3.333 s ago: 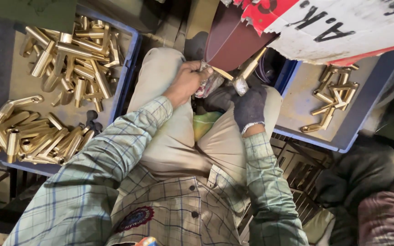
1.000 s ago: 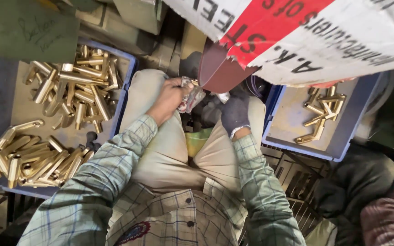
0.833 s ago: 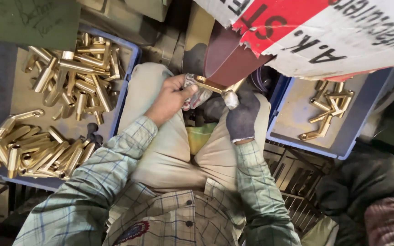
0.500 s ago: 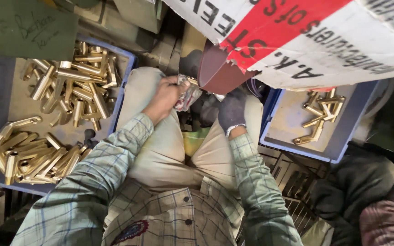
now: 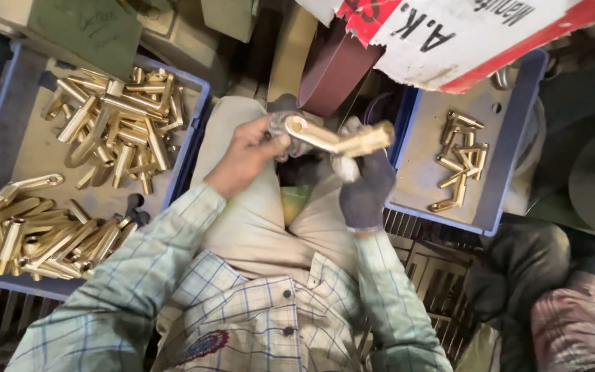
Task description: The person sits cross-legged and repeatedly picks up brass-colored metal parts from a blue bin. They hold each part against a rotating sanding belt with a cloth, then place the finished part into a second bin.
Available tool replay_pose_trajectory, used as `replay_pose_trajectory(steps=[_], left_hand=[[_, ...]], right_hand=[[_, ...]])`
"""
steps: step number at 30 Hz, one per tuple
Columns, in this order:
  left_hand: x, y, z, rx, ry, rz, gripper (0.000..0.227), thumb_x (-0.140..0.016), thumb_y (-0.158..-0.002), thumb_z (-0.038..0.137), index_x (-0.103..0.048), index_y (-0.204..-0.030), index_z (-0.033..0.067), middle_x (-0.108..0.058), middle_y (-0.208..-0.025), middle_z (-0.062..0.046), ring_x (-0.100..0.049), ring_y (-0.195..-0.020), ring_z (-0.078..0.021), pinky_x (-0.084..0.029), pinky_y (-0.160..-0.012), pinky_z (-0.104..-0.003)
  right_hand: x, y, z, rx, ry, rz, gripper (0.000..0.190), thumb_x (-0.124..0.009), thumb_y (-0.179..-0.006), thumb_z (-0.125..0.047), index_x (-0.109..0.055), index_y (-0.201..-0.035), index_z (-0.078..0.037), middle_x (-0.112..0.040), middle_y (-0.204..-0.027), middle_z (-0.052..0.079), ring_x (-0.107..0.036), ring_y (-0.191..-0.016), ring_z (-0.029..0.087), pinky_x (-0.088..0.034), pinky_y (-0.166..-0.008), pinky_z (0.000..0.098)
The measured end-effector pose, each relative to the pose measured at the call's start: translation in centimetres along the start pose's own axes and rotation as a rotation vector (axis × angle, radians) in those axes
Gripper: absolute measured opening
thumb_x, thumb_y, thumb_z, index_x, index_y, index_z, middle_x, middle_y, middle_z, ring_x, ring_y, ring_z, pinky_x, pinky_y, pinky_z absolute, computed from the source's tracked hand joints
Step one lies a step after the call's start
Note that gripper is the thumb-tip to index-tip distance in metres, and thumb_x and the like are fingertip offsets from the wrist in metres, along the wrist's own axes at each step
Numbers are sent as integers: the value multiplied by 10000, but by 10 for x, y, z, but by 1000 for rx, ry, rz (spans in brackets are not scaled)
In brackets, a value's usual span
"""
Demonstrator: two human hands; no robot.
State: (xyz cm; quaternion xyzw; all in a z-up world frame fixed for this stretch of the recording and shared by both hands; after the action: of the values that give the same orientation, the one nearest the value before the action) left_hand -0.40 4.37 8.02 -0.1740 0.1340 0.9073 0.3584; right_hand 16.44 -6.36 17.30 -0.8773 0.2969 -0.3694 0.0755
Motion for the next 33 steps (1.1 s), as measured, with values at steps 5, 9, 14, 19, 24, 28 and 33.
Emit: replay_pose_trajectory(steps=[5, 9, 14, 19, 24, 28, 33], left_hand=[[-38, 33, 36, -26, 136, -99, 464, -642, -1042, 102, -538, -1486, 14, -655, -1332, -38, -610, -1112, -97, -536, -972, -279], [-49, 45, 51, -37, 118, -157, 492, -640, -1047, 141, -509, -1504, 16, -613, -1427, -34, -595, -1166, -98, -527, -981, -276], [-55, 50, 55, -75, 46, -212, 491, -621, -1072, 176, -507, -1520, 11, -613, -1454, -49, -589, -1251, -102, -502, -1072, -270], [-47, 38, 37, -33, 68, -177, 497, -639, -1060, 145, -517, -1523, 10, -643, -1383, -43, -599, -1087, -93, -535, -963, -263], [-21, 26, 15, -8, -34, -94, 462, -648, -1024, 92, -543, -1467, 9, -656, -1313, -16, -614, -1106, -58, -536, -968, -237], [7, -2, -10, 89, -160, -17, 405, -640, -1026, 97, -607, -1423, 20, -691, -1059, 22, -574, -822, -46, -526, -737, -225], [33, -32, -32, 176, -239, 72, 307, -620, -1044, 133, -653, -1328, 19, -653, -911, 48, -542, -731, -34, -489, -644, -214]], right_hand=[[30, 30, -24, -80, -441, 46, 368, -706, -987, -183, -641, -1307, -13, -705, -1255, 126, -711, -1155, 229, -595, -1011, 363], [42, 38, -41, 0, -172, 46, 331, -682, -1030, -194, -670, -1299, 0, -718, -1281, 130, -730, -1189, 245, -596, -1033, 360], [47, 50, -38, -27, -246, 55, 382, -719, -1014, -256, -659, -1270, 21, -707, -1218, 147, -720, -1138, 242, -599, -984, 354], [43, 48, -16, -97, 10, 30, 377, -660, -957, -323, -742, -1159, -14, -761, -971, 66, -757, -918, 153, -609, -860, 317], [14, 33, 8, -120, -164, -15, 354, -703, -1032, -345, -730, -1129, -5, -755, -1018, 87, -747, -962, 167, -616, -883, 323], [-22, 9, 42, -199, -208, -112, 378, -678, -1035, -320, -695, -1220, 9, -744, -1072, 86, -719, -979, 162, -601, -856, 301], [-59, -17, 77, -171, -338, -133, 322, -660, -1007, -184, -687, -1259, 15, -740, -1046, 89, -704, -928, 165, -567, -841, 298]])
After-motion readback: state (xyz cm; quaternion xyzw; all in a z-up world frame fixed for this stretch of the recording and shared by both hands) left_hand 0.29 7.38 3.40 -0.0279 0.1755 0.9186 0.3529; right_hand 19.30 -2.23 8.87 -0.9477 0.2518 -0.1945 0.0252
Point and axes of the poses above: each hand's wrist, its own y-axis away from the middle knuckle, its own x-axis out of the back of the hand, z = x × y, the point moved 9 cm from there along -y, towards the middle knuckle
